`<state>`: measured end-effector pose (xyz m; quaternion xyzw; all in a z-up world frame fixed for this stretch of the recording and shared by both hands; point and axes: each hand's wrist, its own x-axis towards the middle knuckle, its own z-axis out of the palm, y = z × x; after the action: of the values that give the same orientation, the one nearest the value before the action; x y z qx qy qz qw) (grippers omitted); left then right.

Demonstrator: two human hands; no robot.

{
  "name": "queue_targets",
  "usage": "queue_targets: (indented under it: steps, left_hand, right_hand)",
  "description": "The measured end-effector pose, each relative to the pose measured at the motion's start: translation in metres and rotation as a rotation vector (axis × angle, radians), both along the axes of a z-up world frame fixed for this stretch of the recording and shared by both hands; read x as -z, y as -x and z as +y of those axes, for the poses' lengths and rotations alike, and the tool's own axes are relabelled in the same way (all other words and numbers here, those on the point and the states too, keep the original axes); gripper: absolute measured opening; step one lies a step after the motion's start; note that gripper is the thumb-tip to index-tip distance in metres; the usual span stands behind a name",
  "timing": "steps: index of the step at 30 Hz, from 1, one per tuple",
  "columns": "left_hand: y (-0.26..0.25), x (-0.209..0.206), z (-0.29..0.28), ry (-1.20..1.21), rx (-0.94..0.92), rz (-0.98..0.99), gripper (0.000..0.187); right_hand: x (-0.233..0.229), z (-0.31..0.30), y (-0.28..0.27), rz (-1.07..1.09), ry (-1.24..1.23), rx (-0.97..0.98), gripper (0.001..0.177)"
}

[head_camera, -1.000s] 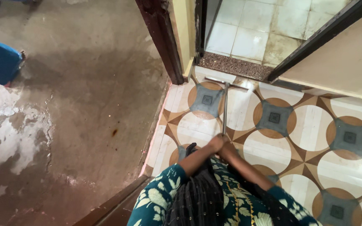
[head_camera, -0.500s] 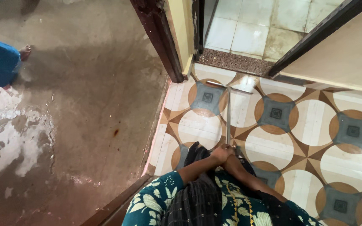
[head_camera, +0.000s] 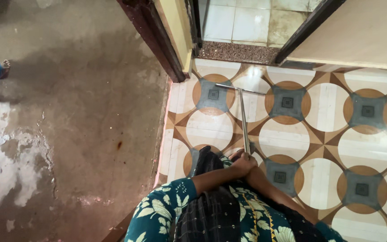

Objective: The person uses a squeegee to push water across a tiled floor and into a bathroom drain, working around a doorway and into the bathroom area.

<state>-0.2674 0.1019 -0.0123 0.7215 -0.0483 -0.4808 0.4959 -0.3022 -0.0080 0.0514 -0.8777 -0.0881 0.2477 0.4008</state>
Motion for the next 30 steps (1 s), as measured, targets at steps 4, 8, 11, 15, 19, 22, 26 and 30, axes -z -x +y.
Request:
queue_targets:
  steps: [4,8,11,15,19,22,26,30]
  left_hand:
    - [-0.013,0.005,-0.005,-0.007,-0.016,-0.026,0.046]
    - [-0.058,-0.015,-0.007,0.049,-0.101,0.208,0.046]
    - [-0.056,-0.043,-0.006,0.072,-0.091,0.314,0.046]
    - [0.01,-0.049,-0.007,0.066,0.006,0.31,0.047]
    - [0.036,-0.018,-0.01,0.027,-0.03,0.169,0.047]
    - [0.009,-0.006,-0.013,0.018,-0.105,0.168,0.048]
    - [-0.032,-0.027,-0.012,0.062,-0.163,0.285,0.048]
    - [-0.008,-0.043,-0.004,0.069,-0.14,0.351,0.049]
  right_hand:
    - [0.02,0.001,0.001,-0.25,0.212,-0.111,0.05]
    - [0.019,0.008,-0.034,0.54,0.241,0.461,0.035]
    - [0.01,0.003,-0.027,0.554,0.226,0.342,0.035]
    - [0.014,0.0,0.03,0.311,0.158,0.205,0.034]
    - [0.034,0.001,0.053,-0.008,0.206,0.071,0.034]
    - [0.049,-0.003,0.029,0.095,0.267,0.128,0.035]
    - [0.05,-0.001,-0.008,0.511,0.201,0.38,0.04]
    - [0.028,-0.003,0.015,0.646,0.321,0.273,0.035]
